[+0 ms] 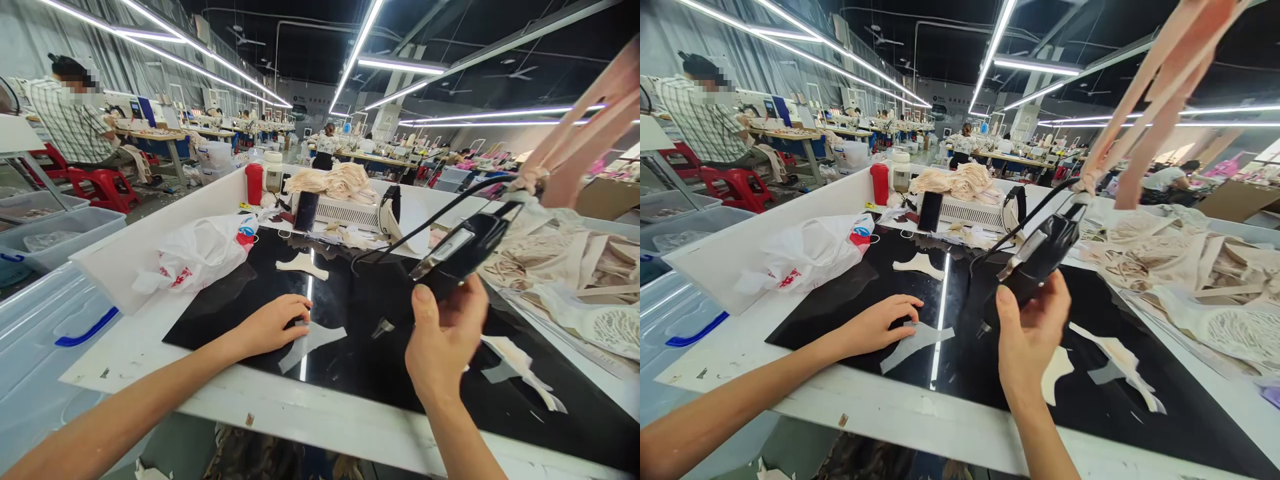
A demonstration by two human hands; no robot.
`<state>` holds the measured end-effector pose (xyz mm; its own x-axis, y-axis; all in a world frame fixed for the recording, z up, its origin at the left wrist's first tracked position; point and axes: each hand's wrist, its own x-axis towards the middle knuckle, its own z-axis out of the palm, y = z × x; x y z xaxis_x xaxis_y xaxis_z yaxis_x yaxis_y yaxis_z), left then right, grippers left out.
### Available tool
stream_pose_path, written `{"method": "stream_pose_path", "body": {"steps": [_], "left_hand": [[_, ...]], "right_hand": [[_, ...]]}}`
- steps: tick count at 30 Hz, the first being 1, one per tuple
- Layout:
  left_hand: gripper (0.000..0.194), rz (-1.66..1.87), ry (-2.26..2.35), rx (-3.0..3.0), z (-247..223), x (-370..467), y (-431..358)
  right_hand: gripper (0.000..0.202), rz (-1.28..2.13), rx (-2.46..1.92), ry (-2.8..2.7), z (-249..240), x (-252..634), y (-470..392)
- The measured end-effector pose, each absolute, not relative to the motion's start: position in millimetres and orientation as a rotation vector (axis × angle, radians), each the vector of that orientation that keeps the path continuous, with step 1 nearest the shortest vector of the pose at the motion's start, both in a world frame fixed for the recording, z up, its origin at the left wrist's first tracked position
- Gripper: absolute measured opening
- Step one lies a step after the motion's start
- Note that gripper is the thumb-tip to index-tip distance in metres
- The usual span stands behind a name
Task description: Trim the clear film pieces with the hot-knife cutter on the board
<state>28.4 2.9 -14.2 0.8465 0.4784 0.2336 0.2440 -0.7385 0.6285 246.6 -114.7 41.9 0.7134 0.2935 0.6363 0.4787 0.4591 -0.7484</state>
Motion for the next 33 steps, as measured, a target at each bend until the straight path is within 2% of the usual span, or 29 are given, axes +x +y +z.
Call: {"method": "stream_pose_path", "body": {"steps": [1,3,5,6,10,14,17,19,22,24,28,33], "left_hand": [[0.002,0.527,0.523,2.399,-14,28,3],[0.004,0.556,0.503,2.359,-14,28,3],[0.005,0.579,0.484,2.294,-15,28,4],[0.004,0.580,0.485,2.255,-15,28,4],[0.006,0.568,0.536,2.153,-13,29,4],[0.012,0.568,0.592,2.062,-9,30,9],[0.016,0.586,0.636,1.963,-6,34,16],[0.020,0.598,0.667,1.892,-5,37,21],[0.039,0.601,0.706,1.813,-6,44,30],[0.045,0.625,0.744,1.795,-6,49,38],[0.040,0.746,0.861,1.849,-1,60,64],[0.024,0.823,0.941,2.059,10,69,100]], "right_hand": [[0.058,-0.254,-1.081,-0.788,39,248,-119],[0.048,-0.476,-0.998,-0.797,29,250,-128],[0.018,-0.481,-1.098,-1.087,16,248,-133],[0.014,-0.403,-1.180,-1.338,9,245,-133],[0.027,-0.147,-1.328,-1.812,-11,231,-118],[0.018,0.230,-1.444,-1.851,-13,225,-98],[0.017,0.357,-1.435,-1.771,-9,228,-88],[0.017,0.368,-1.404,-1.708,-7,232,-80],[0.021,0.337,-1.402,-1.639,-6,237,-64],[0.025,0.299,-1.422,-1.572,-6,239,-50],[0.033,0.225,-1.480,-1.481,-8,243,-18],[0.036,0.135,-1.613,-1.465,-14,241,14]]}}
